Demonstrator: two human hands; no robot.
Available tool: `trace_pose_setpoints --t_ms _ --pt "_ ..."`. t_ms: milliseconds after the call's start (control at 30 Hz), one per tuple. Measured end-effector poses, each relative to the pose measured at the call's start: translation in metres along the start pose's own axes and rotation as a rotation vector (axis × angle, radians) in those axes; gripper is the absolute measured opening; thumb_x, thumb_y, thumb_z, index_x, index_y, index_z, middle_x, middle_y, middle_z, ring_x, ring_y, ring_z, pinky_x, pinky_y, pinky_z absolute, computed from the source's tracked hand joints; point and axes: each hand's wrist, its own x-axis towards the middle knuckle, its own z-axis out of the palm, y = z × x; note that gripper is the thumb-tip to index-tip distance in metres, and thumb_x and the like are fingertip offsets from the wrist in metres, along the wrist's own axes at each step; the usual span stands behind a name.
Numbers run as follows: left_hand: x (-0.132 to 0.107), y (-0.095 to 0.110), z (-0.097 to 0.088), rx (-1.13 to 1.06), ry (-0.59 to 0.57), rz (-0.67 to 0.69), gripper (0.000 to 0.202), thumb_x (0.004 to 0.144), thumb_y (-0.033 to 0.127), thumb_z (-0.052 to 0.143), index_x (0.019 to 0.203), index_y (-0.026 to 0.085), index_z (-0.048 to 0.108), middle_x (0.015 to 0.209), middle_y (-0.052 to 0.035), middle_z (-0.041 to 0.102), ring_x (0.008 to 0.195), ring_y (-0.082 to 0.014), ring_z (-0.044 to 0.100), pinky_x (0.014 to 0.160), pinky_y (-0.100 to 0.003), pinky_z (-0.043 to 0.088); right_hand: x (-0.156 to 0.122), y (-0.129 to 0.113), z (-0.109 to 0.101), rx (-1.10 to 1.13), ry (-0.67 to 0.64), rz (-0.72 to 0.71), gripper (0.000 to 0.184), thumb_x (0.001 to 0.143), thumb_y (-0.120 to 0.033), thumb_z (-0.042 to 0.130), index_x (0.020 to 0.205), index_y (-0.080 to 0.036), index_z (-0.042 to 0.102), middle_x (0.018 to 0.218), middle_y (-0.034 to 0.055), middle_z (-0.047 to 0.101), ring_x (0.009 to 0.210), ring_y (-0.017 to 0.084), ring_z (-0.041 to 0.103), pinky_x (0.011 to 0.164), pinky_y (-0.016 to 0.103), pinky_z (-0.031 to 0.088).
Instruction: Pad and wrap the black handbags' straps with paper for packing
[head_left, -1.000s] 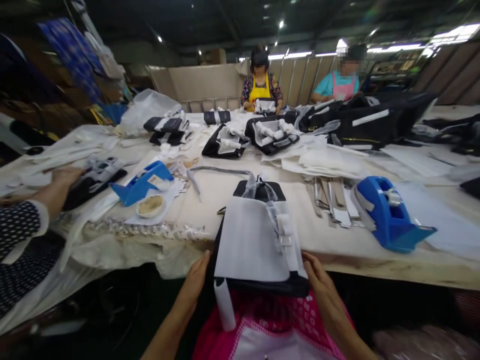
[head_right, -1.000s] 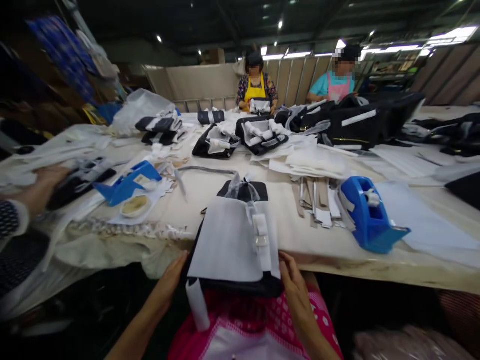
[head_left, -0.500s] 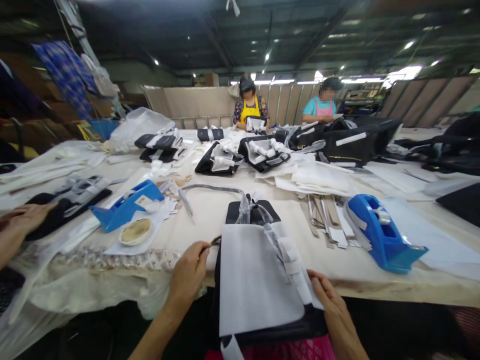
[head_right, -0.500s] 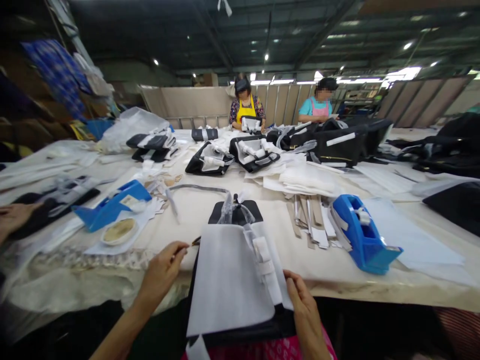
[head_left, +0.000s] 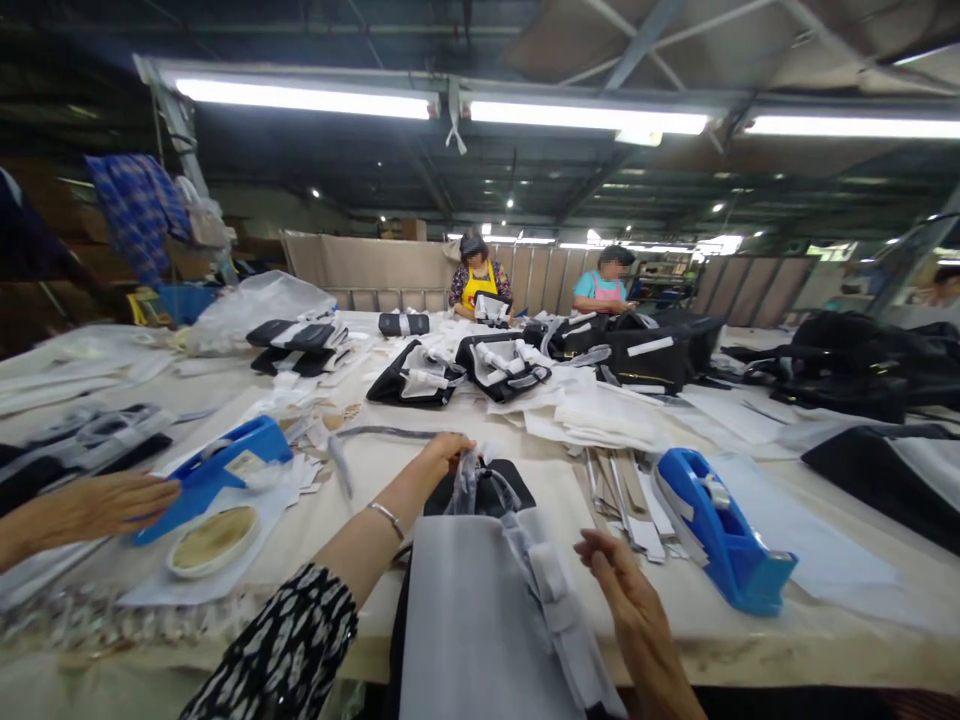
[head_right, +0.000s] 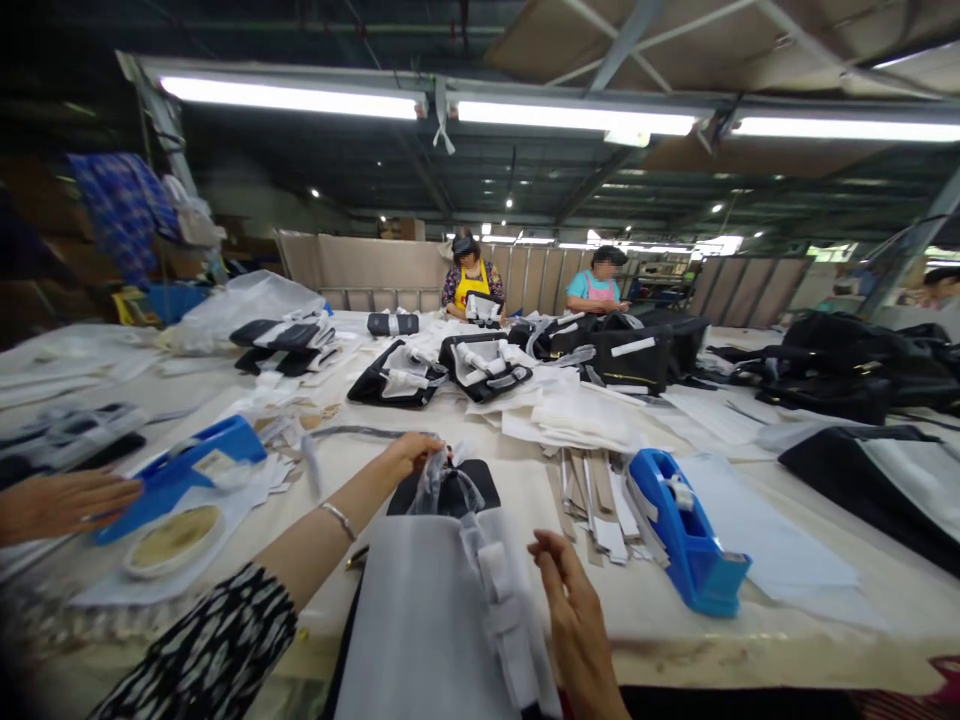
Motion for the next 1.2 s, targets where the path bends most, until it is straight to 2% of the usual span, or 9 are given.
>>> trace_pose_setpoints --t_ms 100,200,300,367,567,733,900,1067,1200 --pt "-0.014 0.010 0.002 -0.013 -0.031 0.072 0.023 0.091 0.032 0.061 0.103 0.013 0.062 0.096 -0.0058 0.067 0.080 -0.0164 0.065 0.071 -0.033 0.056 0.038 -0.040 0.027 0.133 -0.191 -0.039 0.053 0.085 -0.065 0.054 0.111 -0.019 0.061 0.107 0.0093 0.067 0.103 0.024 0.060 0.091 0.035 0.045" --pt "-0.040 0.020 0.000 -0.039 -0.075 0.264 0.029 0.077 0.025 0.071 0.103 0.014 0.064 0.094 -0.0068 0.071 0.084 -0.0194 0.068 0.074 -0.031 0.053 0.081 -0.066 0.064 0.331 -0.441 0.091 0.049 0.087 -0.063 0.054 0.096 -0.016 0.063 0.097 0.0089 0.068 0.090 0.021 0.062 0.082 0.031 0.046" --pt "-0.068 0.026 -0.001 -0.017 -0.140 0.436 0.042 0.061 0.023 0.077 0.102 0.014 0.069 0.090 -0.0070 0.074 0.092 -0.0256 0.069 0.084 -0.034 0.051 0.120 -0.085 0.101 0.495 -0.691 0.314 0.061 0.093 -0.068 0.037 0.074 -0.014 0.060 0.069 0.0049 0.062 0.063 0.015 0.056 0.067 0.026 0.045" --pt "-0.083 0.028 -0.003 0.034 -0.174 0.499 0.040 0.057 0.024 0.079 0.095 0.013 0.073 0.085 -0.0067 0.075 0.093 -0.0289 0.069 0.091 -0.039 0.050 0.138 -0.099 0.119 0.547 -0.793 0.373 0.071 0.095 -0.069 0.022 0.065 -0.015 0.056 0.056 0.0025 0.054 0.051 0.013 0.048 0.057 0.024 0.042" --pt "-0.101 0.024 -0.015 0.176 -0.208 0.558 0.029 0.058 0.032 0.081 0.079 0.013 0.077 0.079 -0.0103 0.075 0.090 -0.0336 0.069 0.092 -0.047 0.051 0.154 -0.152 0.135 0.606 -1.044 0.354 0.082 0.097 -0.066 0.011 0.096 -0.005 0.065 0.076 0.0133 0.069 0.064 0.021 0.063 0.061 0.029 0.050" --pt "-0.094 0.016 -0.018 0.156 -0.107 0.598 0.027 0.061 0.036 0.078 0.079 0.014 0.077 0.083 -0.0101 0.077 0.089 -0.0313 0.070 0.091 -0.045 0.051 0.143 -0.198 0.134 0.723 -0.975 0.086 0.048 0.102 -0.041 0.038 0.089 -0.006 0.068 0.089 0.0140 0.072 0.080 0.018 0.068 0.083 0.028 0.051" --pt "-0.084 0.015 -0.015 0.156 0.001 0.553 0.026 0.062 0.032 0.080 0.078 0.012 0.075 0.076 -0.0098 0.075 0.081 -0.0284 0.070 0.081 -0.040 0.053 0.126 -0.243 0.122 0.744 -0.950 -0.224 0.008 0.086 -0.016 0.063 0.086 -0.009 0.067 0.088 0.0105 0.074 0.085 0.019 0.069 0.093 0.034 0.049" --pt "-0.075 0.011 -0.012 0.162 0.123 0.482 0.022 0.083 0.034 0.069 0.085 0.012 0.068 0.080 -0.0043 0.072 0.077 -0.0183 0.068 0.077 -0.037 0.053 0.102 -0.283 0.110 0.749 -1.023 -0.495 0.020 0.082 -0.014 0.066 0.101 -0.010 0.065 0.086 0.0065 0.074 0.084 0.018 0.069 0.099 0.037 0.046" --pt "-0.079 0.007 -0.017 0.111 0.241 0.505 0.017 0.077 0.027 0.074 0.085 0.013 0.067 0.083 -0.0020 0.070 0.085 -0.0193 0.065 0.084 -0.036 0.050 0.072 -0.295 0.110 0.549 -1.122 -0.725 0.030 0.088 -0.019 0.060 0.116 -0.009 0.062 0.089 0.0062 0.073 0.086 0.018 0.069 0.095 0.038 0.049"
